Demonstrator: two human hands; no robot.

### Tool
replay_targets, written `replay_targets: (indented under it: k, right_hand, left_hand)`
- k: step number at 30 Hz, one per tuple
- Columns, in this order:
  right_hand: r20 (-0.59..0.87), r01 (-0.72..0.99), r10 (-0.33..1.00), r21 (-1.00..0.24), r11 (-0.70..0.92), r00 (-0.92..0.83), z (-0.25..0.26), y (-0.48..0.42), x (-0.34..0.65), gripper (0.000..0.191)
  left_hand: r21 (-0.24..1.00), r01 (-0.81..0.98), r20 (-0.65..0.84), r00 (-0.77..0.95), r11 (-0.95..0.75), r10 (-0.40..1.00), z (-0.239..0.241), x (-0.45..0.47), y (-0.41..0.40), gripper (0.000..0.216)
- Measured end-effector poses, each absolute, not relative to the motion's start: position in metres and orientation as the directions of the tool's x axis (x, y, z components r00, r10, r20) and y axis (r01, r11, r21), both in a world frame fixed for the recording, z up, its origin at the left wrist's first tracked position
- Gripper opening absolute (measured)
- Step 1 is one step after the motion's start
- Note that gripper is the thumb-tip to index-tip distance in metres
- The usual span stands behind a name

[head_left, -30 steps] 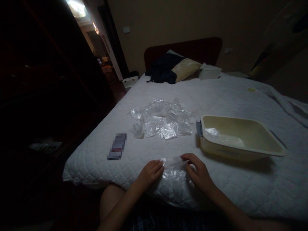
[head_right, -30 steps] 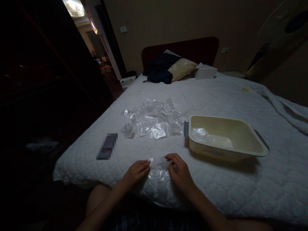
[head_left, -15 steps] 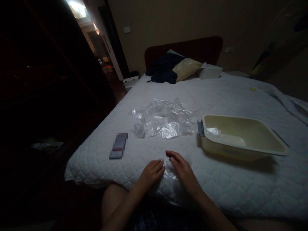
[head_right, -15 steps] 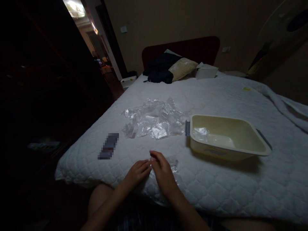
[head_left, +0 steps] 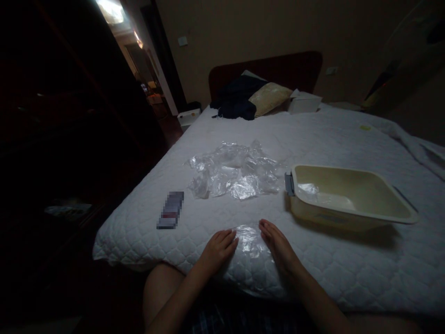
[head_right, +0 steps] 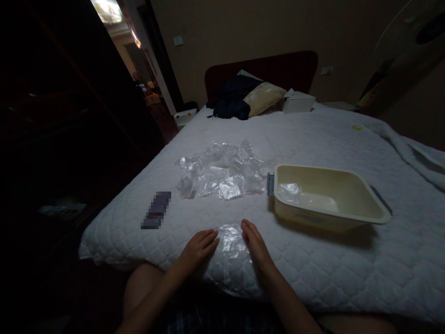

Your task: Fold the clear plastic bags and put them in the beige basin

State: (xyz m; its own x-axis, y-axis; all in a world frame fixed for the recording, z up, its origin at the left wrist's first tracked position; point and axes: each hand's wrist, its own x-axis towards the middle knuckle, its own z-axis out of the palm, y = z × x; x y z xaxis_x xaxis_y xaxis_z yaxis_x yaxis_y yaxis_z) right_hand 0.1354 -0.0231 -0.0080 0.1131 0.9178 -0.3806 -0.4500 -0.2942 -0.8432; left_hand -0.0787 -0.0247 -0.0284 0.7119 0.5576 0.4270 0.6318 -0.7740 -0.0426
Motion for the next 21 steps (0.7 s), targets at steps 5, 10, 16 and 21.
replay_targets:
  k: [5, 10, 16, 21]
  right_hand:
    - [-0.391, -0.436, 0.898, -0.857, -0.275, 0.202, -0.005, -0.019, 0.166, 0.024]
    - [-0.322, -0.272, 0.918, -0.928, -0.257, 0.231, -0.011, -0.012, 0.181, 0.029]
    - [-0.063, 0.173, 0.982, -0.98, -0.094, 0.177, -0.004, 0.002, 0.196, 0.033]
    - [0.092, 0.528, 0.995, -0.843, 0.104, -0.048, -0.006, 0.017, 0.204, 0.029]
  left_hand:
    - [0.029, 0.626, 0.43, 0.696, -0.779, 0.575, -0.03, -0.08, -0.026, 0.029]
    - [0.355, 0.578, 0.489, 0.555, -0.734, 0.673, -0.028, -0.082, -0.027, 0.035]
    - [0.719, 0.619, 0.318, 0.109, -0.314, 0.942, -0.01, -0.076, -0.016, 0.023]
    - [0.695, 0.695, 0.063, 0.196, -0.184, 0.979, -0.005, -0.072, 0.004, 0.033]
